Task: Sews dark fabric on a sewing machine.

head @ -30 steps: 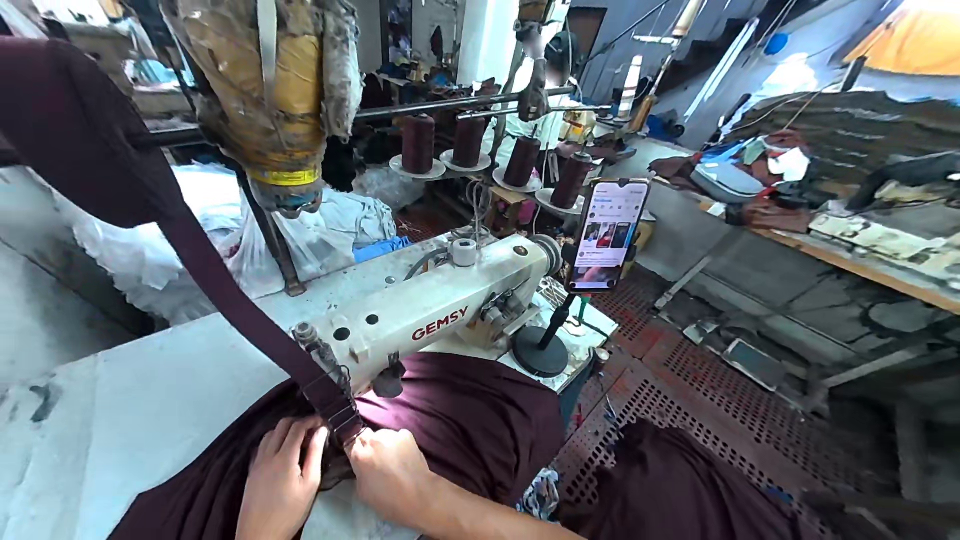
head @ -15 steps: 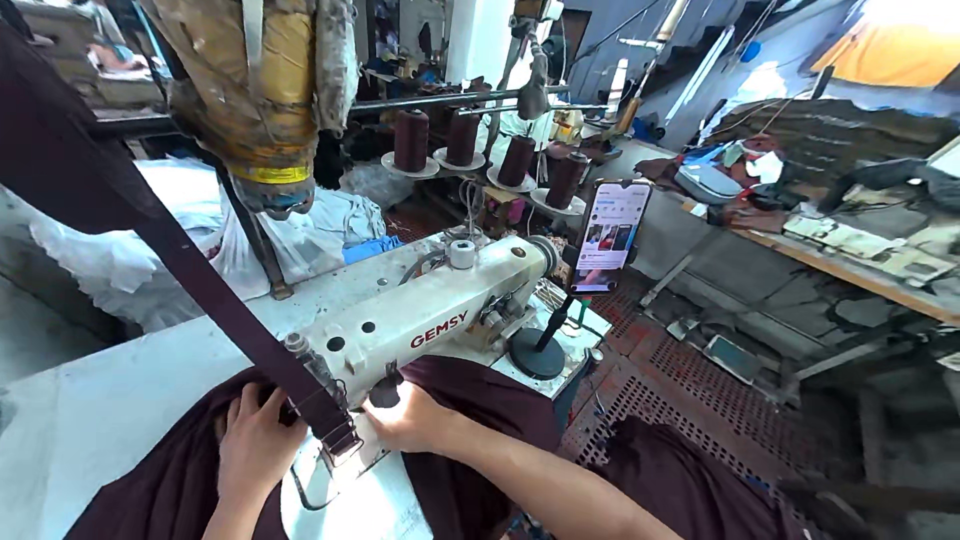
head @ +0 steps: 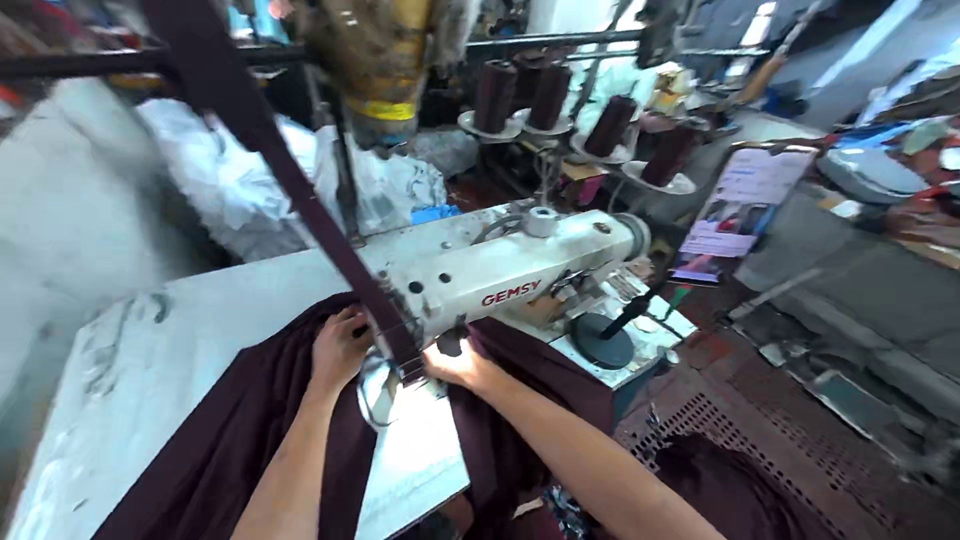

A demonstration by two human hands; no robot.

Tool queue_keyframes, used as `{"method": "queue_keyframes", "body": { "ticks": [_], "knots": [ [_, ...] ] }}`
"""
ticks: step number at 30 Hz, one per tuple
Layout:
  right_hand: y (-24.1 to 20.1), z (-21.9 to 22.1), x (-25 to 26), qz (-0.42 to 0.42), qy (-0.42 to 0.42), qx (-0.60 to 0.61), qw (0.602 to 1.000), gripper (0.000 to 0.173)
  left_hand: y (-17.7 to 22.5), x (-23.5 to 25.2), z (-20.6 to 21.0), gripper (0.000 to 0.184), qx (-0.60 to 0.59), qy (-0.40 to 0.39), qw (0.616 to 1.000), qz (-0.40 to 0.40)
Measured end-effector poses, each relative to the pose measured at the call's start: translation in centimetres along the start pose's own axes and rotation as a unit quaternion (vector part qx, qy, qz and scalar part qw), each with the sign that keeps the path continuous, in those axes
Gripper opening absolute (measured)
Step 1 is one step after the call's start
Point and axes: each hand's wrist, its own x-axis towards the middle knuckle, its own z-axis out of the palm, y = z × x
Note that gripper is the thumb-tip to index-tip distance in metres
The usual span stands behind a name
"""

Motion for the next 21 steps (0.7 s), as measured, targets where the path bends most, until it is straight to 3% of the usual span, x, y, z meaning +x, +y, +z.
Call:
{"method": "queue_keyframes", "body": {
  "ticks": [2,4,5,10,12,15,17,19,21],
  "knots": [
    [1.0,-0.3,-1.5,-0.061,0.042,-0.087,0.993,0.034,-1.3,-0.9,-0.1,0.028,-0.04,0.023,0.999,-0.009],
    [1.7,-1.4,-4.0,-0.093,-0.025,-0.249,0.964,0.042,-2.7,-3.1,-1.1,0.035,-0.082,0.036,0.996,-0.027],
    [1.4,-1.9,-5.6,-0.084,-0.061,-0.269,0.958,0.045,-2.9,-4.6,-2.2,0.037,-0.103,0.023,0.993,-0.047],
    [-3.4,-0.9,-11.6,-0.178,-0.142,-0.098,0.969,0.039,1.6,-13.5,-9.9,0.061,-0.187,-0.078,0.939,-0.279],
    [-7.9,-0.6,-11.3,-0.205,-0.194,-0.034,0.959,0.034,4.1,-16.5,-12.4,0.065,-0.173,-0.093,0.936,-0.291],
    [-13.6,0.5,-8.5,-0.257,-0.214,-0.022,0.942,0.031,7.0,-19.9,-15.4,0.047,-0.117,-0.142,0.973,-0.14],
    [-15.7,1.7,-6.8,-0.292,-0.309,-0.021,0.905,0.024,9.4,-21.1,-17.4,0.039,-0.116,-0.167,0.979,0.001],
    [-16.4,2.2,-7.7,-0.315,-0.428,0.069,0.844,0.012,11.8,-21.5,-19.1,0.036,-0.15,-0.153,0.971,0.111],
    [-14.4,1.9,-12.1,-0.223,-0.433,0.253,0.836,0.013,13.1,-21.5,-20.3,0.035,-0.17,-0.116,0.97,0.131]
  ]
}}
